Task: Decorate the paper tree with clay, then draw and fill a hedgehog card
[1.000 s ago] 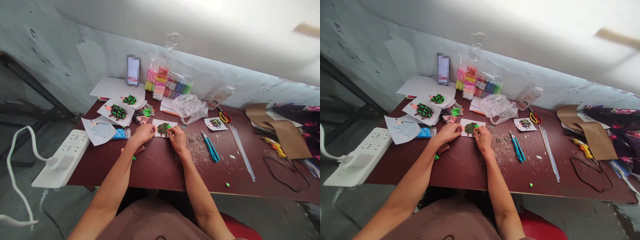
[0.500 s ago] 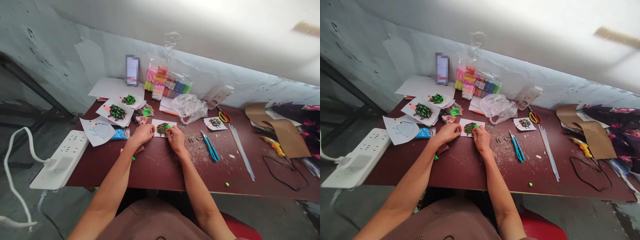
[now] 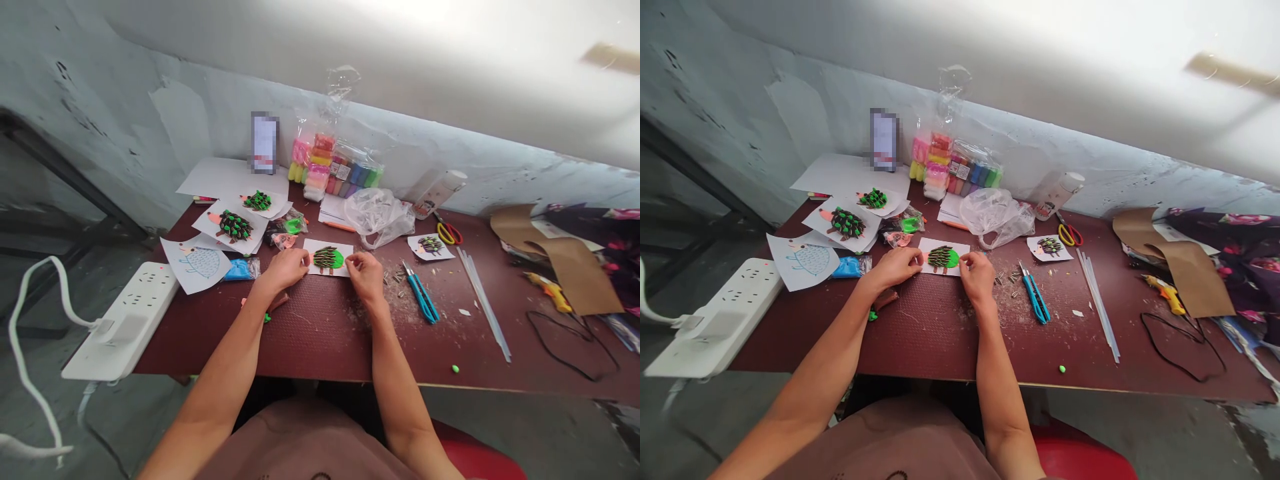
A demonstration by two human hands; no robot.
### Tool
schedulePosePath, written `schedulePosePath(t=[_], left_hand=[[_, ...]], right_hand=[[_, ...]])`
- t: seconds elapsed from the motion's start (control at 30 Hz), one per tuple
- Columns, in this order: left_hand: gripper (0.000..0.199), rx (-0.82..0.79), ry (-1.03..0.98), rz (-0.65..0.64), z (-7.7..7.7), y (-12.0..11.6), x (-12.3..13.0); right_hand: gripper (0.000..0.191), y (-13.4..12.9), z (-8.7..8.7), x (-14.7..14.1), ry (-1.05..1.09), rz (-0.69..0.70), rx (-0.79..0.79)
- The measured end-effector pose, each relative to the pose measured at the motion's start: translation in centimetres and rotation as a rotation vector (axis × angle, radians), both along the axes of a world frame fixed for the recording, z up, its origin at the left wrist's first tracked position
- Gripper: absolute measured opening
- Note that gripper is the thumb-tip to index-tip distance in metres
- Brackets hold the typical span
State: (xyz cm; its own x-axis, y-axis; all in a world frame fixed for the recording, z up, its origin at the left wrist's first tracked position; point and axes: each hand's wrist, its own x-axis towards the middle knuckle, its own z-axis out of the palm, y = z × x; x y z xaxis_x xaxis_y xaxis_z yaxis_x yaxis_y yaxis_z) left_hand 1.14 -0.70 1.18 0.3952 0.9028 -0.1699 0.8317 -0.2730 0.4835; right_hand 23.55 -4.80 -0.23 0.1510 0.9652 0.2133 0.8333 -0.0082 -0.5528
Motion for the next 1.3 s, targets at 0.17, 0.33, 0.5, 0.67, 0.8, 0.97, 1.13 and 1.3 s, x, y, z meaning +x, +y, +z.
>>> schedulePosePath(t=[0.17, 0.33, 0.5, 0.67, 0.8, 0.97, 1.13, 1.3], left_hand=[[0.019, -0.013, 0.002, -0.005, -0.1, 0.1, -0.1], [0.018, -0.009, 0.002, -0.014, -0.1, 0.1, -0.1], [0.018, -0.017, -0.002, -0.013, -0.1, 0.1, -0.2], [0.018, -0.005, -0.001, -0.017, 0.0, 0.0, -0.2], [0.017, -0.006, -0.002, -0.017, 0.0, 0.0, -0.2], [0.017, -0.023, -0.010, -0.008, -0.1, 0.1, -0.1], [0.018, -0.009, 0.003, -0.002, -0.2, 0.1, -0.1], [0.019, 0.002, 0.010, -0.002, 0.0, 0.0, 0.0]], right_hand=[[0.023, -0.6, 0.7, 4.0, -0.180, -0.359, -0.111], [0.025, -1.6, 1.8, 6.3, -0.216, -0.432, -0.291], [0.023, -1.9, 2.5, 6.5, -0.186, -0.396, -0.386], [0.019, -1.9, 2.3, 6.2, -0.196, -0.369, -0.347], [0.018, -1.9, 2.0, 5.5, -0.201, -0.315, -0.345], [0.015, -1.6, 2.1, 4.4, -0.258, -0.238, -0.370], [0.017, -1.7, 2.2, 3.9, -0.343, -0.217, -0.382], [0.018, -2.0, 2.1, 4.0, -0.334, -0.188, -0.376]])
